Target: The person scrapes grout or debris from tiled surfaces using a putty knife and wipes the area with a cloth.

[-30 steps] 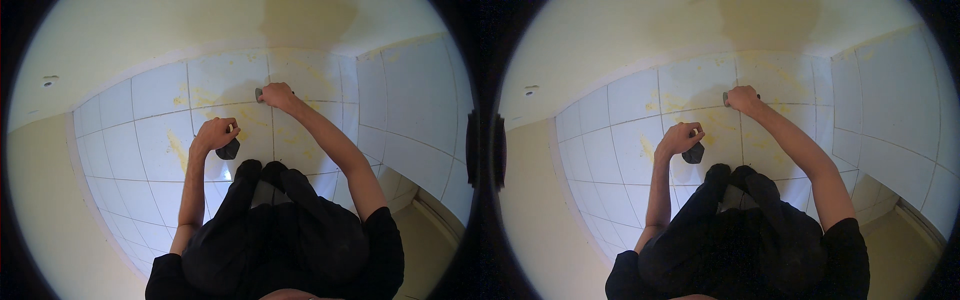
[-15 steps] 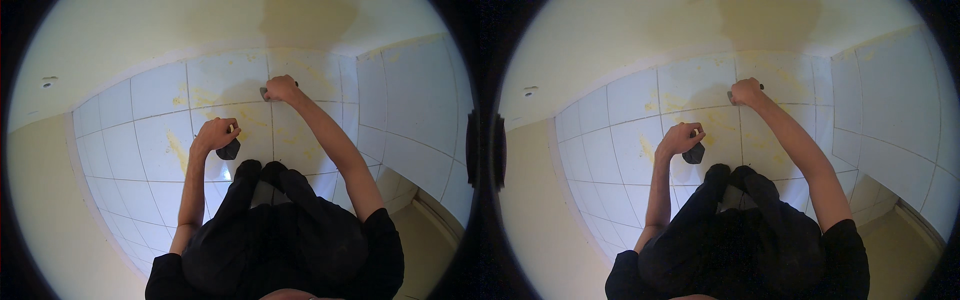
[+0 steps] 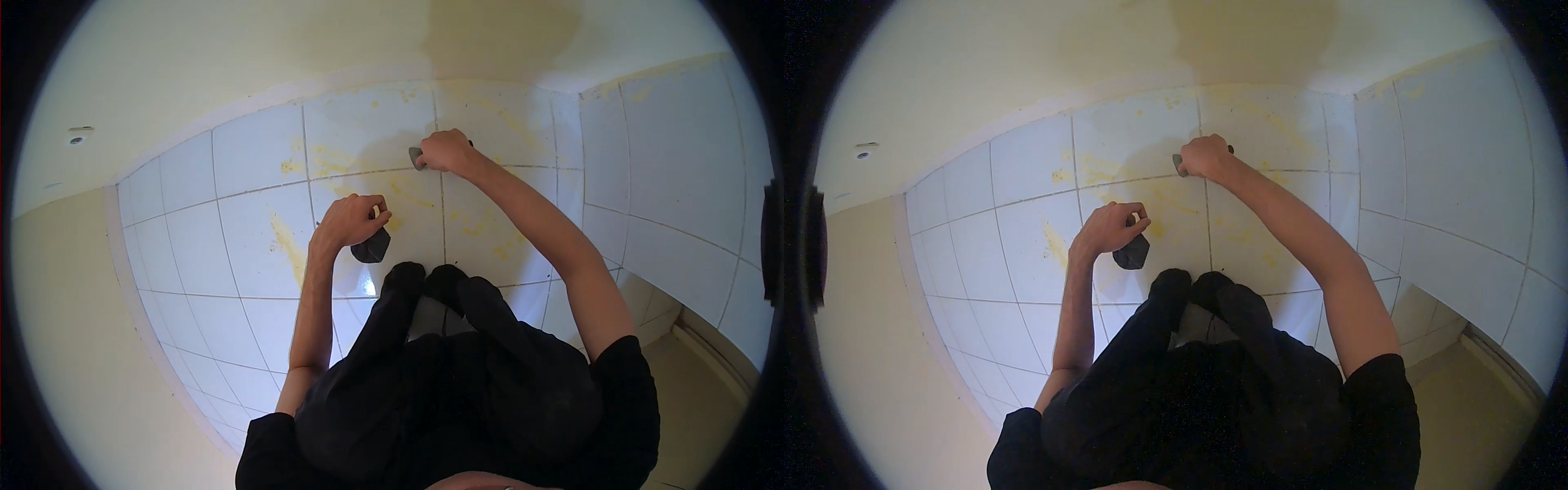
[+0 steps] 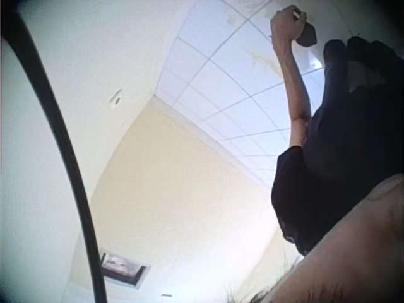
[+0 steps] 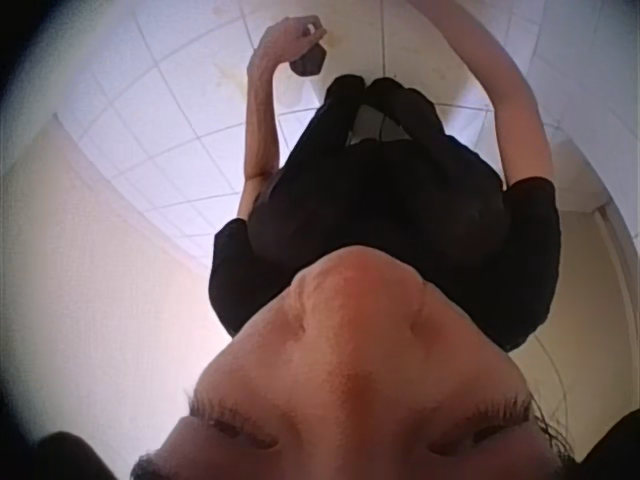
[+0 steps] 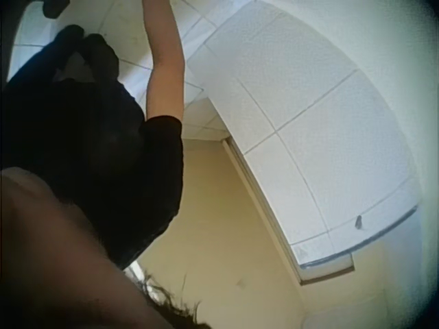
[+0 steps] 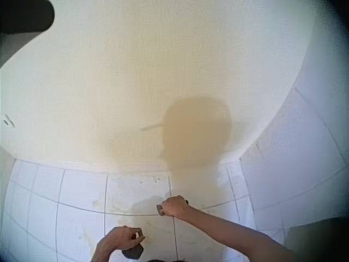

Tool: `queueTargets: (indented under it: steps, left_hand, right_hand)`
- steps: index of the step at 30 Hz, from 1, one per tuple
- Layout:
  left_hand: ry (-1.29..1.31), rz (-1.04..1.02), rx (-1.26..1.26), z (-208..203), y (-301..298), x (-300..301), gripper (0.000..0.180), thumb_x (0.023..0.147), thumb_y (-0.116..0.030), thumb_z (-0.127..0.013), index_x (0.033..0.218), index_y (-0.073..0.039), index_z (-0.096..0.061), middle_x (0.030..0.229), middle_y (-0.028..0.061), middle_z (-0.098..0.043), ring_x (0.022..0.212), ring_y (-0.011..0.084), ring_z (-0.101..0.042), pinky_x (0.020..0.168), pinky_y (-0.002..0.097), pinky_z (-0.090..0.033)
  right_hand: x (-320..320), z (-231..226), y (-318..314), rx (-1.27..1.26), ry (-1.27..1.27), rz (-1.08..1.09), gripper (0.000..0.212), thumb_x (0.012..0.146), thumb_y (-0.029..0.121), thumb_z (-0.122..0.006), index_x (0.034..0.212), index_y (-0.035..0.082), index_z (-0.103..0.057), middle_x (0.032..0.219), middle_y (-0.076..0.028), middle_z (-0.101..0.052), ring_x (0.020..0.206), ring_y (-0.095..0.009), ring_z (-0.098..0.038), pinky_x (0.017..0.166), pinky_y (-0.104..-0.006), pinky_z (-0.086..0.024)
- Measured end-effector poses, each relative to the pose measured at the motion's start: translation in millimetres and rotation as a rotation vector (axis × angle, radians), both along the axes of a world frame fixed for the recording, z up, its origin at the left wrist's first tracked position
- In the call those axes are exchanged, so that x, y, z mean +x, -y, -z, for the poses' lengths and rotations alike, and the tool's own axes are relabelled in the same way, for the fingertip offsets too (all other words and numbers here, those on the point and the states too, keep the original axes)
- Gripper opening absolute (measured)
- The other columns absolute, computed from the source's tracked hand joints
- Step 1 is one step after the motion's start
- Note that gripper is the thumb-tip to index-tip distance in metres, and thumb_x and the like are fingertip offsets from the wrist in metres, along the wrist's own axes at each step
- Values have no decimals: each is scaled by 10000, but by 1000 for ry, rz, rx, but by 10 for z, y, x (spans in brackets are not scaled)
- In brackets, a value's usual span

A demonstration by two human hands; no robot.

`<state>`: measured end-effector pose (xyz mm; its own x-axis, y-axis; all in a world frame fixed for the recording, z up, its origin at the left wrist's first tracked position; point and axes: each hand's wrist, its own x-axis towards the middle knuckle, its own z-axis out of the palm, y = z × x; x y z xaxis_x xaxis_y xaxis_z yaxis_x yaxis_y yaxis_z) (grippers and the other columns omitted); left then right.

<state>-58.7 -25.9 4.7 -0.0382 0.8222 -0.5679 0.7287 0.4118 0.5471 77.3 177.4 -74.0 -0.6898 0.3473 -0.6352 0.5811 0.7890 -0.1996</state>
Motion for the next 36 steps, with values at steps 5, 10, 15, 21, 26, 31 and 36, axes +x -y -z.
queueTargets:
  steps: [5,10,15,21,26,31,36]
  left_hand:
    - [13,-13,-17,-92,-42,5,270,843,-323,-569,880,-75,-670,713,122,-684,654,297,-651,636,392,-507]
    - [-7,30,-10,44,28,5,263,839,-312,-567,882,-74,-671,709,120,-682,648,294,-649,636,395,-507]
    - [33,-3,12,-11,20,28,260,834,-306,-564,877,-74,-673,696,122,-675,638,301,-643,638,394,-507]
    - [17,4,10,63,42,13,261,833,-306,-560,869,-73,-672,693,123,-674,637,308,-642,642,392,-510]
    - [-1,14,-7,34,-2,20,260,833,-306,-560,866,-74,-674,686,121,-674,643,307,-645,646,393,-511]
    - [28,-11,16,25,9,-8,263,831,-309,-566,870,-72,-675,708,121,-678,658,306,-646,658,397,-512]
    - [16,-6,-16,63,25,-8,268,831,-308,-567,878,-67,-676,737,125,-686,672,304,-652,666,393,-515]
  right_hand:
    - [23,-55,-144,90,37,-28,324,751,401,-676,882,111,-735,880,-107,-712,857,-259,-682,707,-396,-507]
    - [-2,52,17,77,-38,-126,368,776,444,-666,895,103,-735,900,-112,-712,864,-263,-682,706,-400,-509]
    - [-15,-26,-92,23,46,-37,370,797,449,-652,893,101,-733,902,-115,-711,850,-270,-683,705,-409,-512]
    - [-47,1,-36,144,-61,-163,340,774,419,-663,873,102,-739,853,-113,-709,819,-265,-685,701,-421,-515]
    - [-107,18,-44,90,-112,-81,304,767,396,-662,855,116,-741,843,-105,-710,805,-268,-684,693,-407,-512]
    - [-193,-64,-107,91,-29,-92,324,779,413,-661,855,108,-737,846,-102,-710,826,-276,-681,707,-416,-514]
    - [-202,-34,-36,68,-67,-115,358,769,444,-672,854,102,-736,861,-101,-711,838,-273,-680,705,-407,-504]
